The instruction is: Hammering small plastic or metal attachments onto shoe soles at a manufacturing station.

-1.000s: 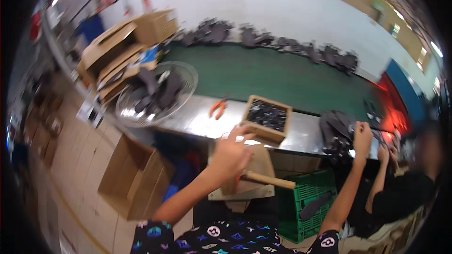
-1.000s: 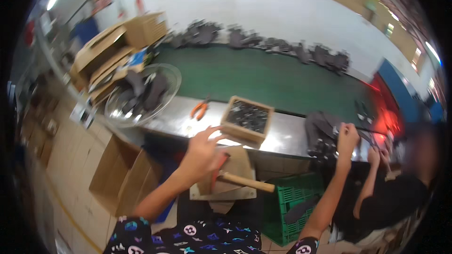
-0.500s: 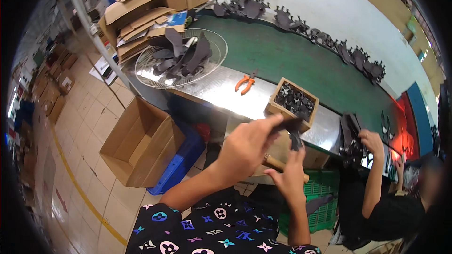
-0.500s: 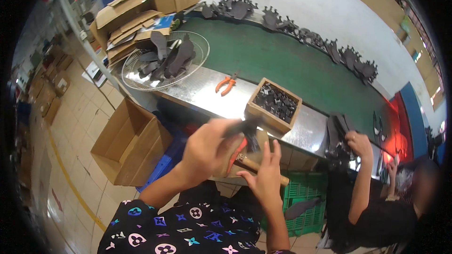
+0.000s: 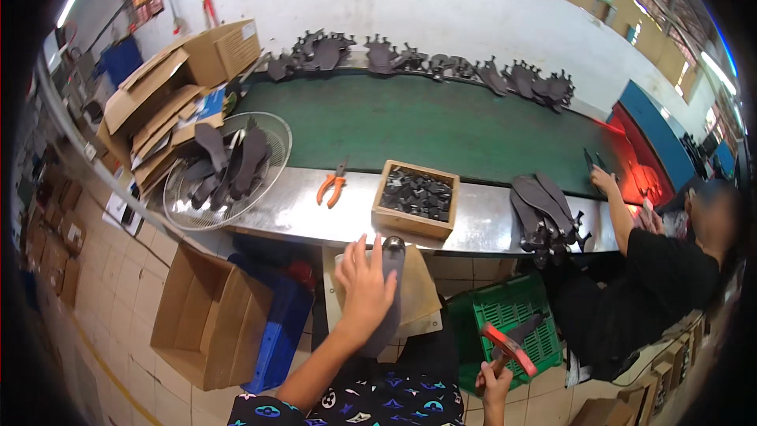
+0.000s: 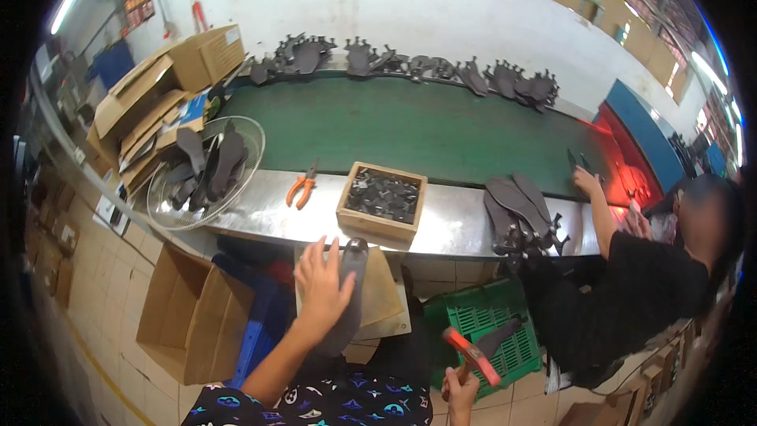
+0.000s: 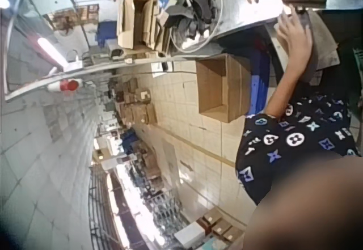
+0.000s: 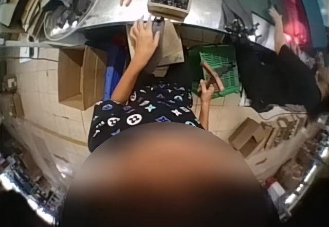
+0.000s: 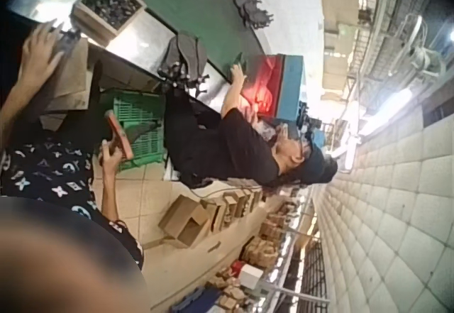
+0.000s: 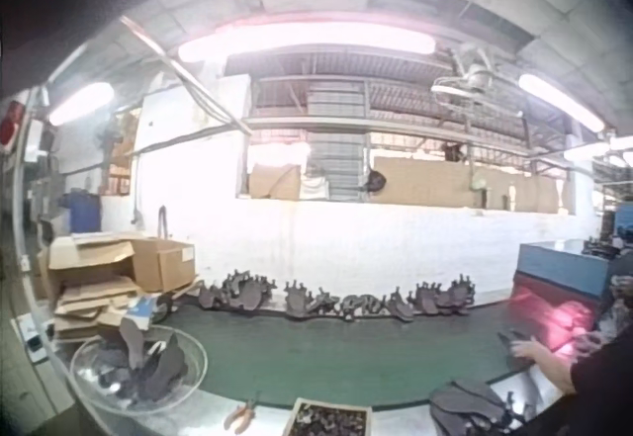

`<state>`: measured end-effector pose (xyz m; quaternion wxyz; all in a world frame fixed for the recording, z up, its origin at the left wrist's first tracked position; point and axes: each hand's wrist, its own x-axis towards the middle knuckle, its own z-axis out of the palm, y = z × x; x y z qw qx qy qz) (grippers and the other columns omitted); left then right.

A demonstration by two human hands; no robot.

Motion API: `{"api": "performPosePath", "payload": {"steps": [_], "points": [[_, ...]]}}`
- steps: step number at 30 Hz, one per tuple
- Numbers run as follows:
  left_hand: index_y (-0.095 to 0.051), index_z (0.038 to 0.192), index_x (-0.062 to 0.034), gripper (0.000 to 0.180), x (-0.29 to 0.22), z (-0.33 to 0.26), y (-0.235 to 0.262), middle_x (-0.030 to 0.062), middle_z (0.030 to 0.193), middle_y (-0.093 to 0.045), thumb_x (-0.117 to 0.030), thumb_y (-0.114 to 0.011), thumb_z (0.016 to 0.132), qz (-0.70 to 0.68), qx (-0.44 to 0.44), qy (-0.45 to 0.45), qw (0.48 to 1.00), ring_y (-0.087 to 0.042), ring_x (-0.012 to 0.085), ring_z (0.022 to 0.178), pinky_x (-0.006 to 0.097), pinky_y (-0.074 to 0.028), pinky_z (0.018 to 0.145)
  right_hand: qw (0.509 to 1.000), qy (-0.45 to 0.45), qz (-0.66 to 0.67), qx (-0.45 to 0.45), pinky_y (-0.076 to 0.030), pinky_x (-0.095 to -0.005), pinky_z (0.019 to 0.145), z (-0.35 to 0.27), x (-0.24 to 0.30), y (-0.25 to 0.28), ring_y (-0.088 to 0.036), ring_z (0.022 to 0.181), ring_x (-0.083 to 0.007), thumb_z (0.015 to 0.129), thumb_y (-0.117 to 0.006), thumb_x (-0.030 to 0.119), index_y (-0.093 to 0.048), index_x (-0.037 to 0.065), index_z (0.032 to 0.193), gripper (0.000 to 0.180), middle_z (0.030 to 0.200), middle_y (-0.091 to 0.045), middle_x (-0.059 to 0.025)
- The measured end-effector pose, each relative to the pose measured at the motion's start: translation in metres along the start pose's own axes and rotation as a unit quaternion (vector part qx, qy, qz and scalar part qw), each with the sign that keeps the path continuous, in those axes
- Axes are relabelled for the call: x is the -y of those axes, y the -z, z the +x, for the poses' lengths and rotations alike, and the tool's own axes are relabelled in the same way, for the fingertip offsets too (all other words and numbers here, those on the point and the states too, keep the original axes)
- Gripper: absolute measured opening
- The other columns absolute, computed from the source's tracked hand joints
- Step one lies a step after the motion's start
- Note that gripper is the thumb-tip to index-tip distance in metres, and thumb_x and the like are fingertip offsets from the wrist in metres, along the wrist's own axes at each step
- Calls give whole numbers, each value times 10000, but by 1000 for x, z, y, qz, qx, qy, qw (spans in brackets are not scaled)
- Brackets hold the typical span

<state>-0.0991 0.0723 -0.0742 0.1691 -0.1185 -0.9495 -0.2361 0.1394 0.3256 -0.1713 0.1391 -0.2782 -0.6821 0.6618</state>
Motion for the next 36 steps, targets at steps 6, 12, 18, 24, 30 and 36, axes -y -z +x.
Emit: {"api": "performPosePath", "payload": {"steps": [6,12,18,24,30,36], "points": [[-727,1063,-87,186,-2,133,-38,99,1087,-700,-142,-710,886,15,36,-155,987,-640,287,1060,441,-447,927,991,-50,123,8,-328,-261,350,-13,12,4,-344,322,-85,1049,-605,267,-618,-44,903,344,487,-394,21],[-765,936,-8,146,1,189,-71,168,935,-736,-97,-746,821,66,170,-168,969,-711,352,917,451,-555,819,990,-26,138,28,-317,-245,353,14,25,-20,-366,336,-74,1041,-618,223,-633,-75,905,328,481,-415,19],[-754,1014,26,207,9,183,-47,154,822,-755,-63,-766,827,-271,117,-73,953,-745,204,771,331,-571,678,991,7,104,87,-330,-227,371,47,57,-46,-405,370,-60,1029,-639,232,-674,-54,997,290,517,-482,13],[-723,1170,16,260,-1,137,-7,53,940,-738,-94,-746,935,-569,159,88,802,-688,123,838,261,-526,758,968,170,97,154,-343,-193,413,84,124,-87,-435,446,-25,1047,-612,230,-674,11,1218,284,889,-743,-101],[-672,1185,34,264,-37,53,50,70,989,-725,-81,-729,954,-659,109,84,740,-695,142,865,265,-530,763,953,188,139,194,-361,-187,437,78,190,-137,-460,502,-13,1021,-656,179,-649,14,1253,285,1057,-758,-118],[-700,1197,-5,277,-45,-4,78,77,996,-685,10,-726,921,-550,27,15,834,-694,168,870,285,-559,756,951,192,107,217,-362,-194,437,49,200,-160,-481,512,-19,987,-710,139,-683,-1,1144,212,775,-658,-7]]}}
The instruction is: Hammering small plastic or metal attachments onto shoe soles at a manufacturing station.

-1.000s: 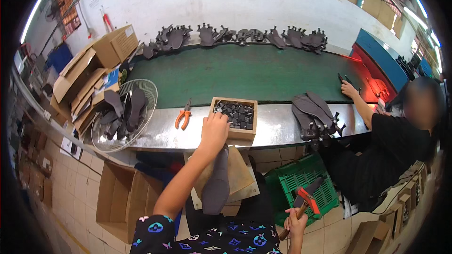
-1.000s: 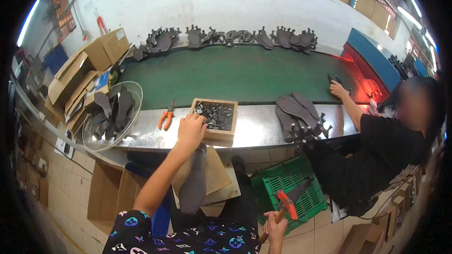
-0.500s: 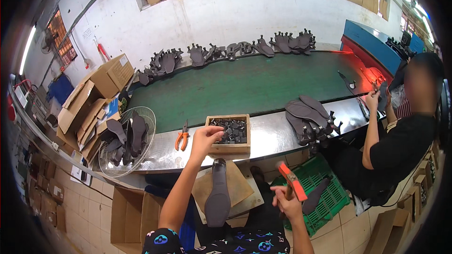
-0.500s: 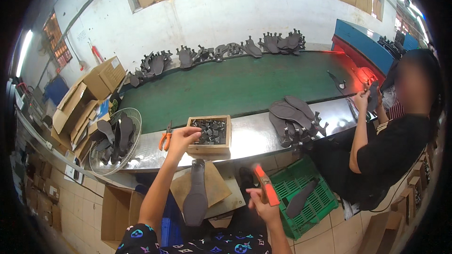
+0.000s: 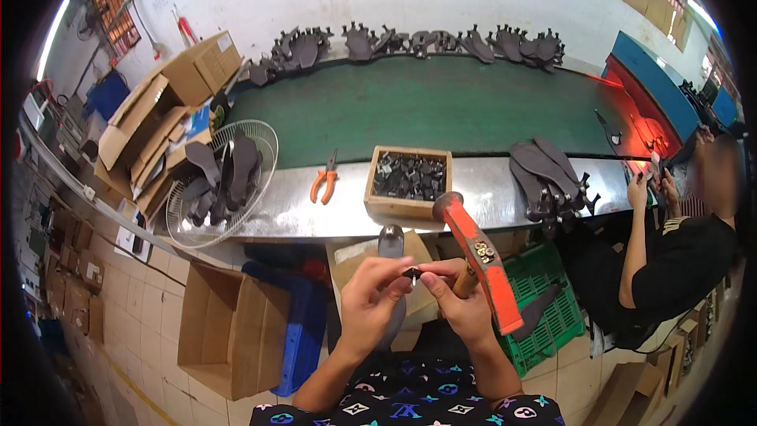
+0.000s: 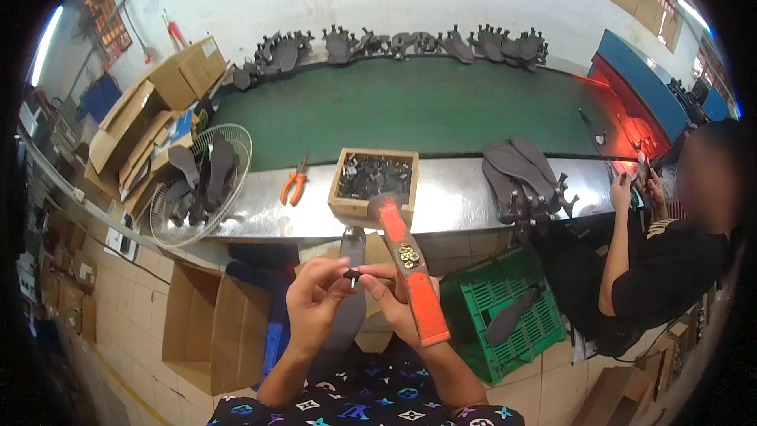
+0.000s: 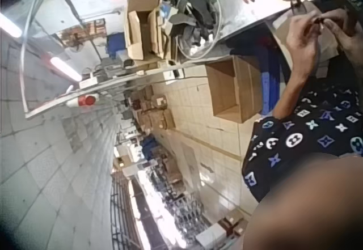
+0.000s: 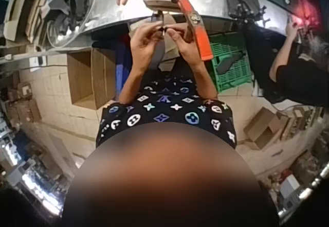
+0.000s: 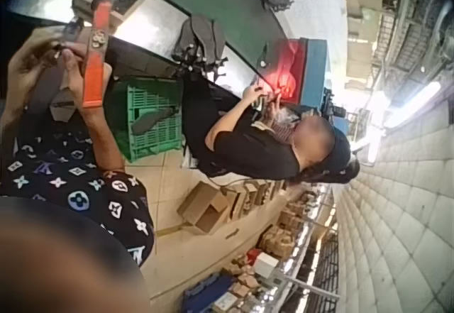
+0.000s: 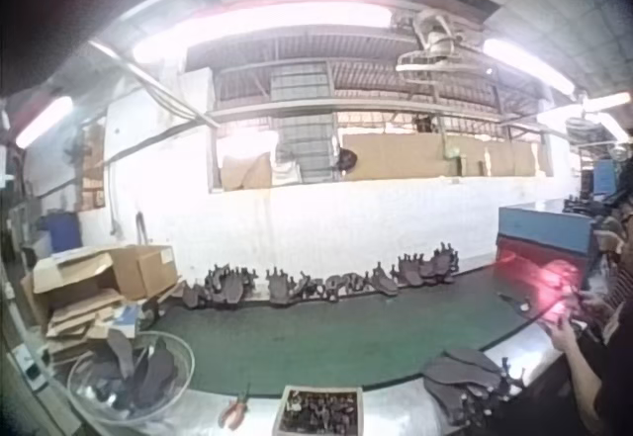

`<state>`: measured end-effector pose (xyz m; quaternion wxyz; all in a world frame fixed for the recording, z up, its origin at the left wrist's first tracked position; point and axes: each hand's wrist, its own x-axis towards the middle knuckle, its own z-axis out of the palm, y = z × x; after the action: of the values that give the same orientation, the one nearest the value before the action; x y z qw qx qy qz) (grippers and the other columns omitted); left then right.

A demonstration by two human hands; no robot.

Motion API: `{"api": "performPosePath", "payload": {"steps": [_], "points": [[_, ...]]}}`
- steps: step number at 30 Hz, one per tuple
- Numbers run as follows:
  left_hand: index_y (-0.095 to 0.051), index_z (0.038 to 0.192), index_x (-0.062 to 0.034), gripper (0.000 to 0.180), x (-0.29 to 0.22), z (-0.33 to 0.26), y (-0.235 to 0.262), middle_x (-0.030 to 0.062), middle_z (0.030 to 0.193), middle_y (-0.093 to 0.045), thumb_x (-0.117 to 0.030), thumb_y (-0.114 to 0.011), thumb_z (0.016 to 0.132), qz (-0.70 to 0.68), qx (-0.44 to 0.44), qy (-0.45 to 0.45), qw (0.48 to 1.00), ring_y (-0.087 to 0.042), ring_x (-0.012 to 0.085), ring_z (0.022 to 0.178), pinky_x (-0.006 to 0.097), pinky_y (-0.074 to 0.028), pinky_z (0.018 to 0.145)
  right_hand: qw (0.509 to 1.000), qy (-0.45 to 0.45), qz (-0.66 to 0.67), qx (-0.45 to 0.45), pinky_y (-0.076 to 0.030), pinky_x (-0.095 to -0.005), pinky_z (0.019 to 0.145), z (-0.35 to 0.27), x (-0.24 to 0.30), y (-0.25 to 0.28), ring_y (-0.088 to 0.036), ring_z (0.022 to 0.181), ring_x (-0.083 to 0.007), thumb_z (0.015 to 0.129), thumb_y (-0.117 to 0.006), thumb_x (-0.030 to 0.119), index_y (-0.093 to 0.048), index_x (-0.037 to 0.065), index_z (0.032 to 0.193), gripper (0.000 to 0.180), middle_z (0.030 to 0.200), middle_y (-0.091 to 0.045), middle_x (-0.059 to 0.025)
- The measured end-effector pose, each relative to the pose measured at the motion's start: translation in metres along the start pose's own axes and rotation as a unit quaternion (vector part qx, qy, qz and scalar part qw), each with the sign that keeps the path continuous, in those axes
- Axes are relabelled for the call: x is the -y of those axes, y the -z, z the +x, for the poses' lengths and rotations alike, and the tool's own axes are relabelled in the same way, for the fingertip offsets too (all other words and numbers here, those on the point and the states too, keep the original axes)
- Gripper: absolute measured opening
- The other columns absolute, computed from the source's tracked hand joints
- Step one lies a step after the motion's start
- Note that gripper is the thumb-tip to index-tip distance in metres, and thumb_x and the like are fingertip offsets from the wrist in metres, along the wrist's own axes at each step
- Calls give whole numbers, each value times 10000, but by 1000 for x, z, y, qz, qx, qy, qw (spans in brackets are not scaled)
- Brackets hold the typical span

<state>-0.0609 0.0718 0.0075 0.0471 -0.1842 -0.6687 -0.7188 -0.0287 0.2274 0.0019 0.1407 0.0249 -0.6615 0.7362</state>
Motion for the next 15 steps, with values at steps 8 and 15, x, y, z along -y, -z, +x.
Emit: {"api": "performPosePath", "payload": {"steps": [8,15], "points": [[-708,1090,5,254,10,-19,11,115,1015,-629,7,-795,852,169,-9,-87,982,-671,183,843,294,-564,743,991,-71,104,-36,-356,-193,430,-17,-12,-18,-485,489,-45,960,-743,149,-622,-56,1150,305,802,-685,-59],[-703,1036,24,179,57,-18,4,98,1102,-577,33,-775,872,-90,-46,2,995,-646,159,968,271,-567,822,982,-123,125,-73,-367,-207,430,-22,-41,-19,-497,483,-57,949,-748,103,-661,-67,1115,253,804,-699,-76]]}}
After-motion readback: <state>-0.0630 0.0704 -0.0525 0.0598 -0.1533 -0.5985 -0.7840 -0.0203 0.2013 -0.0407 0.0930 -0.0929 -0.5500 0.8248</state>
